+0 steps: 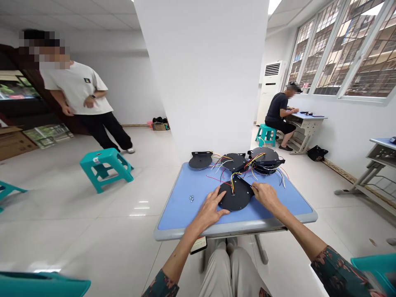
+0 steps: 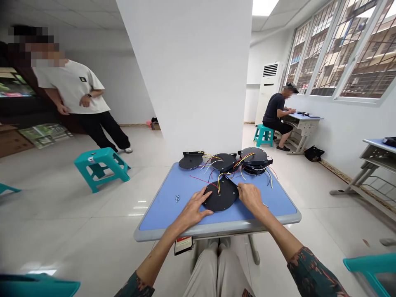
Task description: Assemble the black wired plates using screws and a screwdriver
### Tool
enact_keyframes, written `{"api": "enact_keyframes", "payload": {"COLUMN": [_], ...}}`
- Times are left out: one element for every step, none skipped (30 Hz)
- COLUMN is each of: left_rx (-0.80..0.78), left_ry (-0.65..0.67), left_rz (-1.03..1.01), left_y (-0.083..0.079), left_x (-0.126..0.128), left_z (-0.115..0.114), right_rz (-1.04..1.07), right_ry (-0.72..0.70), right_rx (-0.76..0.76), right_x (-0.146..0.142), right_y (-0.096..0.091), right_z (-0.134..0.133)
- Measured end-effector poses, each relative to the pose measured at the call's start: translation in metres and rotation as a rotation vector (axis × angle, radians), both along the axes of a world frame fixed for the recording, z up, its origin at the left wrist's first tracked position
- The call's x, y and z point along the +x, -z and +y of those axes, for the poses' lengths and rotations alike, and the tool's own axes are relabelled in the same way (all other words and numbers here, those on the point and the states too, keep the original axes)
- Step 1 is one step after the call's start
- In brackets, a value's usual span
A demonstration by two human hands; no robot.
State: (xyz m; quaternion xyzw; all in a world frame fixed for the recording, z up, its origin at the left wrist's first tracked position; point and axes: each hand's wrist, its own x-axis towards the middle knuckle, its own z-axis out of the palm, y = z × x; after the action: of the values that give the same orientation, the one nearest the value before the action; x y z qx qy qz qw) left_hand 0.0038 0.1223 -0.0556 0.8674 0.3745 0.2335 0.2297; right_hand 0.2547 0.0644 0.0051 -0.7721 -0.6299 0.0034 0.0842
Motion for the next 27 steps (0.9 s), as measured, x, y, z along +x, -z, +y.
{"api": "enact_keyframes", "payload": {"left_rx": [0.021, 0.040, 0.058, 0.072, 0.083, 0.090, 0.094, 0.096, 0.097, 0.100, 0.103, 0.108, 0.114, 0.124, 0.136, 0.151, 0.165, 0.176, 0.182, 0.183, 0.177, 0.168, 0.153, 0.139, 0.123, 0.109, 0.100], "left_ry": [-0.022, -0.040, -0.051, -0.057, -0.058, -0.058, -0.055, -0.052, -0.049, -0.047, -0.045, -0.046, -0.048, -0.051, -0.055, -0.062, -0.077, -0.108, -0.161, -0.234, -0.333, -0.445, -0.547, -0.634, -0.671, -0.665, -0.628], "left_rz": [0.010, 0.020, 0.029, 0.037, 0.044, 0.051, 0.057, 0.063, 0.067, 0.069, 0.069, 0.066, 0.061, 0.053, 0.040, 0.022, -0.001, -0.029, -0.058, -0.086, -0.112, -0.128, -0.136, -0.145, -0.145, -0.140, -0.128], "left_y": [0.002, 0.003, 0.005, 0.006, 0.007, 0.007, 0.007, 0.006, 0.005, 0.004, 0.003, 0.001, 0.001, 0.000, 0.000, 0.000, 0.000, 0.000, 0.000, -0.002, -0.004, -0.006, -0.009, -0.012, -0.015, -0.017, -0.018], "left_x": [0.002, 0.005, 0.007, 0.008, 0.010, 0.010, 0.011, 0.011, 0.011, 0.012, 0.012, 0.013, 0.013, 0.013, 0.011, 0.008, 0.003, -0.005, -0.015, -0.027, -0.040, -0.054, -0.068, -0.080, -0.091, -0.099, -0.104], "left_z": [0.002, 0.003, 0.004, 0.004, 0.003, 0.002, 0.001, -0.001, -0.004, -0.006, -0.009, -0.013, -0.016, -0.019, -0.022, -0.025, -0.026, -0.026, -0.025, -0.022, -0.018, -0.012, -0.007, -0.001, 0.004, 0.009, 0.013], "right_rz": [-0.004, -0.007, -0.009, -0.010, -0.010, -0.009, -0.008, -0.007, -0.007, -0.008, -0.010, -0.014, -0.023, -0.036, -0.053, -0.072, -0.092, -0.109, -0.125, -0.141, -0.156, -0.174, -0.195, -0.218, -0.241, -0.263, -0.281], "right_ry": [0.004, 0.007, 0.012, 0.017, 0.022, 0.026, 0.027, 0.026, 0.021, 0.017, 0.015, 0.016, 0.021, 0.027, 0.033, 0.038, 0.038, 0.039, 0.035, 0.033, 0.029, 0.029, 0.034, 0.041, 0.053, 0.068, 0.082], "right_rx": [0.005, 0.010, 0.016, 0.019, 0.020, 0.019, 0.015, 0.011, 0.009, 0.009, 0.012, 0.016, 0.022, 0.028, 0.036, 0.047, 0.058, 0.071, 0.085, 0.101, 0.116, 0.130, 0.141, 0.150, 0.158, 0.166, 0.173], "right_x": [0.001, 0.002, 0.002, 0.004, 0.005, 0.006, 0.008, 0.010, 0.011, 0.012, 0.013, 0.014, 0.014, 0.015, 0.016, 0.018, 0.019, 0.022, 0.024, 0.026, 0.028, 0.029, 0.029, 0.028, 0.027, 0.026, 0.024], "right_y": [0.000, 0.000, 0.000, 0.001, 0.001, 0.002, 0.003, 0.003, 0.004, 0.004, 0.005, 0.005, 0.006, 0.007, 0.008, 0.010, 0.012, 0.015, 0.018, 0.022, 0.025, 0.029, 0.032, 0.036, 0.039, 0.041, 0.043], "right_z": [0.006, 0.010, 0.013, 0.015, 0.015, 0.015, 0.014, 0.013, 0.011, 0.010, 0.010, 0.009, 0.009, 0.009, 0.009, 0.009, 0.008, 0.007, 0.006, 0.005, 0.004, 0.002, 0.001, 0.001, 0.000, 0.000, 0.000]}}
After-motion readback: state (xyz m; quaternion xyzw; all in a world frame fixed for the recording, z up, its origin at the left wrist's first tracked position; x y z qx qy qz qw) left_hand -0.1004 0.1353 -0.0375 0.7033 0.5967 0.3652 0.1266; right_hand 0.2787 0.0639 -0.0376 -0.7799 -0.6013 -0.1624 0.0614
